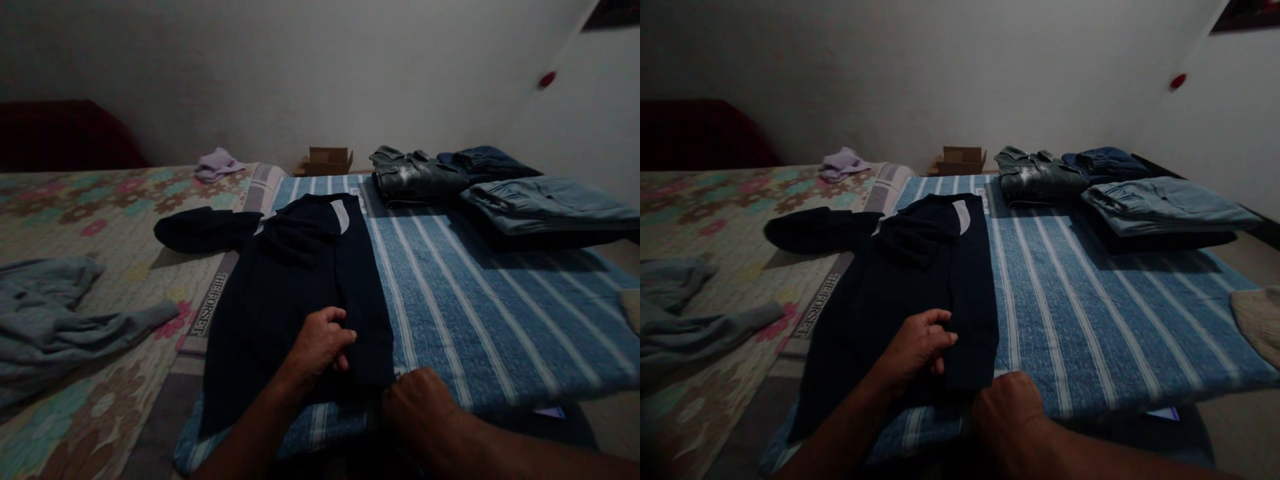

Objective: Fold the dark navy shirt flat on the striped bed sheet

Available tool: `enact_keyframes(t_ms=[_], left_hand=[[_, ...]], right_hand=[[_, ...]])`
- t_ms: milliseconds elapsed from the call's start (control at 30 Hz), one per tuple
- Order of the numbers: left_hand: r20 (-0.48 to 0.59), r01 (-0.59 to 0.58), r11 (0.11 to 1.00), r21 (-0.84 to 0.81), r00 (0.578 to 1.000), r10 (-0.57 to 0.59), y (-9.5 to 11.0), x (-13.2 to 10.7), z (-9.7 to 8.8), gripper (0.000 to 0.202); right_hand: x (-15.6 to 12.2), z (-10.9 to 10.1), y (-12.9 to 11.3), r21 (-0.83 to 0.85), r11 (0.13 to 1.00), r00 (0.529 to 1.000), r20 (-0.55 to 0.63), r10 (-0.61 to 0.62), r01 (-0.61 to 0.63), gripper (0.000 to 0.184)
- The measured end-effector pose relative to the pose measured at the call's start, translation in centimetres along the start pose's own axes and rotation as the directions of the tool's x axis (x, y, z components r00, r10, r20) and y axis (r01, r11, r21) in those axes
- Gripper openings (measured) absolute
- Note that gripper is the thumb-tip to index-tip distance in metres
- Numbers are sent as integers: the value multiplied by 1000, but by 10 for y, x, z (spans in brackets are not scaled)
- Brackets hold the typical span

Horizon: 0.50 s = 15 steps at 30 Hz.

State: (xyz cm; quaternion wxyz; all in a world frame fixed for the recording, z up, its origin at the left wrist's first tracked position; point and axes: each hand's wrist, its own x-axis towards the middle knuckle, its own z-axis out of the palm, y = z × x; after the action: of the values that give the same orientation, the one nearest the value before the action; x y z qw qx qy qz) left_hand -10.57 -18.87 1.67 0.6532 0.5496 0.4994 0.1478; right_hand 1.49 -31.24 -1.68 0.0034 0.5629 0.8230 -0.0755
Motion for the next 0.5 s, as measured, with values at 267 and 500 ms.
enact_keyframes(t_ms=[267, 500], left_hand=[[-21, -21, 993, 115, 999, 24, -3, 0, -2, 46], [-20, -24, 971, 237, 999, 30, 1, 3, -2, 52]], right_hand=[[5, -22, -12, -70, 993, 941, 319, 108, -90, 21], [10, -34, -13, -16, 996, 887, 454, 87, -89, 11]])
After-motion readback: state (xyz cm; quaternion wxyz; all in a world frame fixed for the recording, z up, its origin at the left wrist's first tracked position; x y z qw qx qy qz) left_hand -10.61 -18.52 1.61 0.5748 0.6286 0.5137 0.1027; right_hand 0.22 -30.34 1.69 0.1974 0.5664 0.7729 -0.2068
